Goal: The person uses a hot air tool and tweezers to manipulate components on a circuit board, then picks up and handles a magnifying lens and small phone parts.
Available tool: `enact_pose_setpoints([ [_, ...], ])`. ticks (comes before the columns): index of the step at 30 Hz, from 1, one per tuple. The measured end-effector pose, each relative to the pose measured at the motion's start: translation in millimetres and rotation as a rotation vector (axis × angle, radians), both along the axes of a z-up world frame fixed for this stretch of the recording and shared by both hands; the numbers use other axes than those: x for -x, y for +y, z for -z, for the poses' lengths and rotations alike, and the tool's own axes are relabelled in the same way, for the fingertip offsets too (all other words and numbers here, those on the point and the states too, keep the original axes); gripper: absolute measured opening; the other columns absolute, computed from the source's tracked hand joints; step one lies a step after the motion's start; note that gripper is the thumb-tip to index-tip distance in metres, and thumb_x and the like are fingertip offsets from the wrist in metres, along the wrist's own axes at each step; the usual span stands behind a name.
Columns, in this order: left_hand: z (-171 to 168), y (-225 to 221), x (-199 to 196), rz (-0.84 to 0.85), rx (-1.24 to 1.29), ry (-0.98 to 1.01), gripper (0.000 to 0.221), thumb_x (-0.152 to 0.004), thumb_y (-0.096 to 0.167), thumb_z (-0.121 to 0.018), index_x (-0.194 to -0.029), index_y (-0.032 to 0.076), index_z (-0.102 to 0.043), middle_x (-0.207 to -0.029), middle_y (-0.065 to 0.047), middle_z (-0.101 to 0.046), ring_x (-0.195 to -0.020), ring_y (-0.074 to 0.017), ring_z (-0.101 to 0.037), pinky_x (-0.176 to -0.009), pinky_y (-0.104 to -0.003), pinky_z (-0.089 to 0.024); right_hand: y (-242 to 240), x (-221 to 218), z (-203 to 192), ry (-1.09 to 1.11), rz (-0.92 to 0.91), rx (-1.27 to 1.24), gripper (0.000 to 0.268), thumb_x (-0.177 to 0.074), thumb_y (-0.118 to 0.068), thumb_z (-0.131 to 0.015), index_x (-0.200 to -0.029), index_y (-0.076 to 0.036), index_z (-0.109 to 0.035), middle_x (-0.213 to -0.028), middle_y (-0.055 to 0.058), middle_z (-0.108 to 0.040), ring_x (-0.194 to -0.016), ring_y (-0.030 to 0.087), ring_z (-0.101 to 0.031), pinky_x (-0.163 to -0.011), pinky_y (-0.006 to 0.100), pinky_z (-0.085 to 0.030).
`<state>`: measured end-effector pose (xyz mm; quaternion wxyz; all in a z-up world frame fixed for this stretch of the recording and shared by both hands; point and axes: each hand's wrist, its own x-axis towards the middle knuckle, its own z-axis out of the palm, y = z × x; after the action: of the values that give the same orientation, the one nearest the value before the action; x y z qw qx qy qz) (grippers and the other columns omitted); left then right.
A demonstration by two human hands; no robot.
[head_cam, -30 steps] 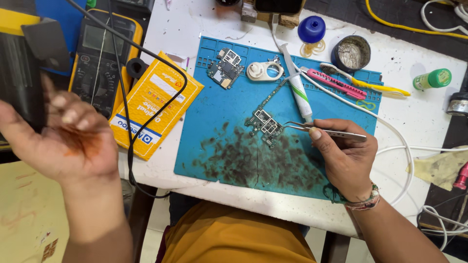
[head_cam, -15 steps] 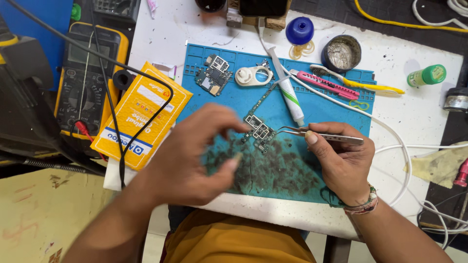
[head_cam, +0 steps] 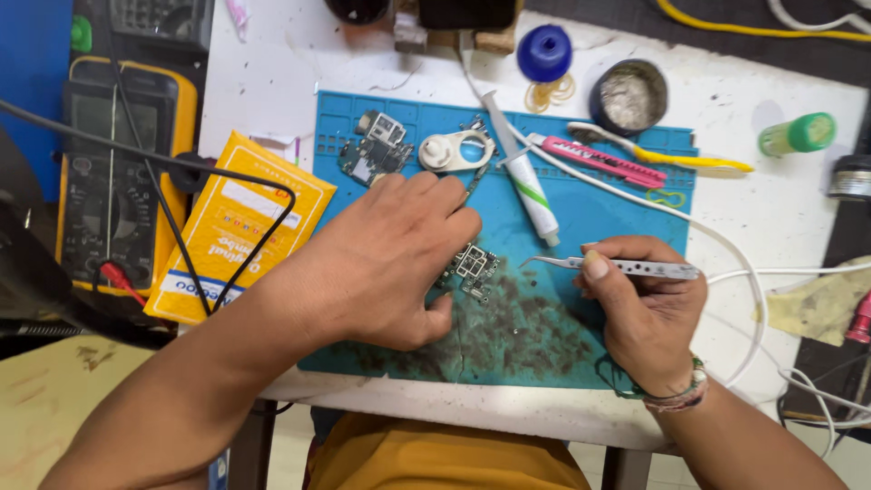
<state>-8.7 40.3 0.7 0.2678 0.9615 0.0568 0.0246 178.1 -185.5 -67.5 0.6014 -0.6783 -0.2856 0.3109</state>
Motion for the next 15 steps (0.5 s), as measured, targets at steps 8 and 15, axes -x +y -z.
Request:
enact_pose_setpoints([
  [8, 2.6, -3.1, 1.2, -0.019, -0.027, -0.015, 0.038, -0.062, 0.029, -0.075, -0.084, 0.005, -0.054, -0.092, -0.015, -0.051, -0.09, -0.0326, -0.053, -0.078, -0.046, -0.043, -7.1, -3.6, 1.9, 0.049, 0.018, 0.002, 0.014, -0.103, -0.005, -0.069, -0.111, 0.006, -0.067, -0.091, 0.011, -0.071, -0.077, 0.012, -0.068, -0.073, 0.024, -0.055],
  [15, 4.7, 0.7, -1.6, 0.004, -0.013, -0.009, 0.035, -0.065, 0.032, -0.075, -0.079, 0.006, -0.056, -0.085, -0.013, -0.051, -0.084, -0.0299, -0.054, -0.07, -0.044, -0.04, -12.2, -5.5, 2.1, 0.081, -0.006, -0.034, 0.015, -0.105, -0.004, -0.068, -0.11, 0.01, -0.065, -0.091, 0.015, -0.071, -0.077, 0.015, -0.071, -0.073, 0.026, -0.058],
])
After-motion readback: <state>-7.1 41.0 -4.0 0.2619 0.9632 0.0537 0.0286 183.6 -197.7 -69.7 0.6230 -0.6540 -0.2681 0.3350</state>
